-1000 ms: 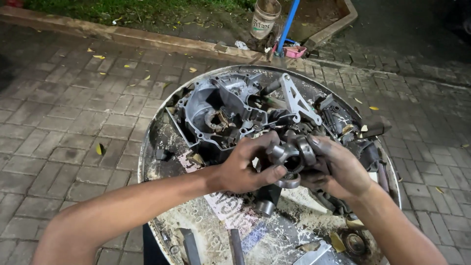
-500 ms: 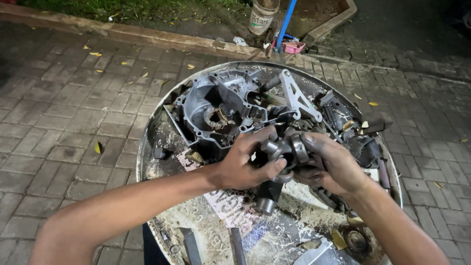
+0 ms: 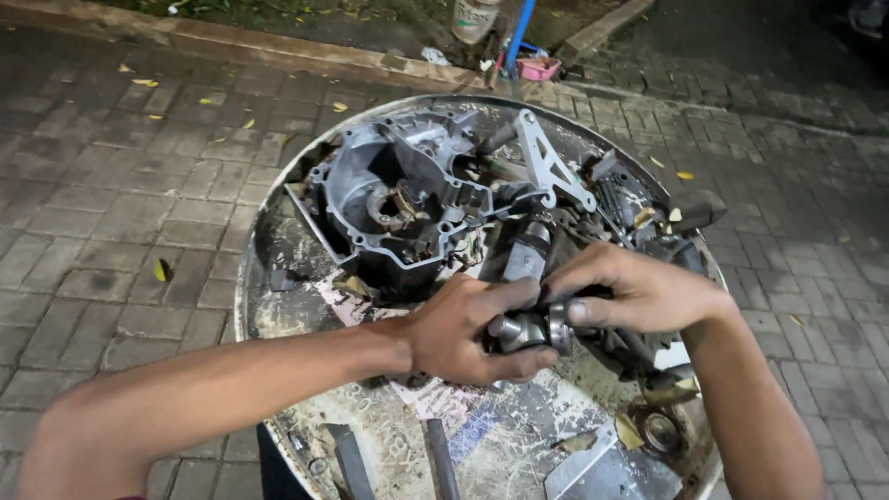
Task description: The person wipes a metallic mechanical component with a dark cloth on a round metal work surface. They rotate the part to clean different sides and then place it down before picking up another cylindrical component to wipe as well.
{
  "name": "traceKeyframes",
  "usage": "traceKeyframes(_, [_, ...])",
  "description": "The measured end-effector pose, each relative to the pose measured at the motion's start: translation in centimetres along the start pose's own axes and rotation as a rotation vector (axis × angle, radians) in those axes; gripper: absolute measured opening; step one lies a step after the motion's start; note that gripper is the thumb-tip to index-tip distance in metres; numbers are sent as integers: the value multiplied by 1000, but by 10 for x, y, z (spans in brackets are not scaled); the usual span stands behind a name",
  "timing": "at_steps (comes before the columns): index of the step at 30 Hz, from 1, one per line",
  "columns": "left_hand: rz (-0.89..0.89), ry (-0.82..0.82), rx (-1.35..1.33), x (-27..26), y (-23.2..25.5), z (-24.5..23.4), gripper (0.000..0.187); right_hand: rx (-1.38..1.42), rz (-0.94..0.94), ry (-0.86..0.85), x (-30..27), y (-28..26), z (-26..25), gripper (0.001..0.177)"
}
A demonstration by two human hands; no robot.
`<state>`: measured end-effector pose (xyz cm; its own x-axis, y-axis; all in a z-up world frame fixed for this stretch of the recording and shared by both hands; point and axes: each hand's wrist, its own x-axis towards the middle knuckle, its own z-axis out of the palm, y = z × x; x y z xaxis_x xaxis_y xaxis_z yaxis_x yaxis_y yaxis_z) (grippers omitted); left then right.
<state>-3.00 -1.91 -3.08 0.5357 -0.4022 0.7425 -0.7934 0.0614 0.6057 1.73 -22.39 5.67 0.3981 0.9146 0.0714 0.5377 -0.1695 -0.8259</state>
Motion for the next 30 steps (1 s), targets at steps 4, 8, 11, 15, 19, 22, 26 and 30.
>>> traceKeyframes(4, [-81,-77,-126,-3,-6,0,34,0,20,-49,4,-2,-4,42])
traceKeyframes(8, [-64,-100,-92,-1,-24,-5,39,-21,76,-20,-16,39,-18,43])
traceKeyframes(11, [-34,-217,49,-2,-29,-8,47,-66,140,222,-24,44,-37,61])
traceKeyframes(15, [-157,-421,-48,-2,-23,-6,53,93,216,575,-30,59,-54,46])
traceKeyframes(19, [-132,-454,-54,-9,-23,16,52,152,226,680,-24,64,-50,29])
traceKeyframes(22, [-33,-471,77,-6,-12,11,53,117,248,671,-25,63,-46,28])
traceKeyframes(26, [-32,-526,217,-5,-4,19,64,95,371,691,-15,31,-39,28])
traceKeyframes(30, [-39,-494,155,-8,-6,28,71,-58,218,602,-23,38,-43,37])
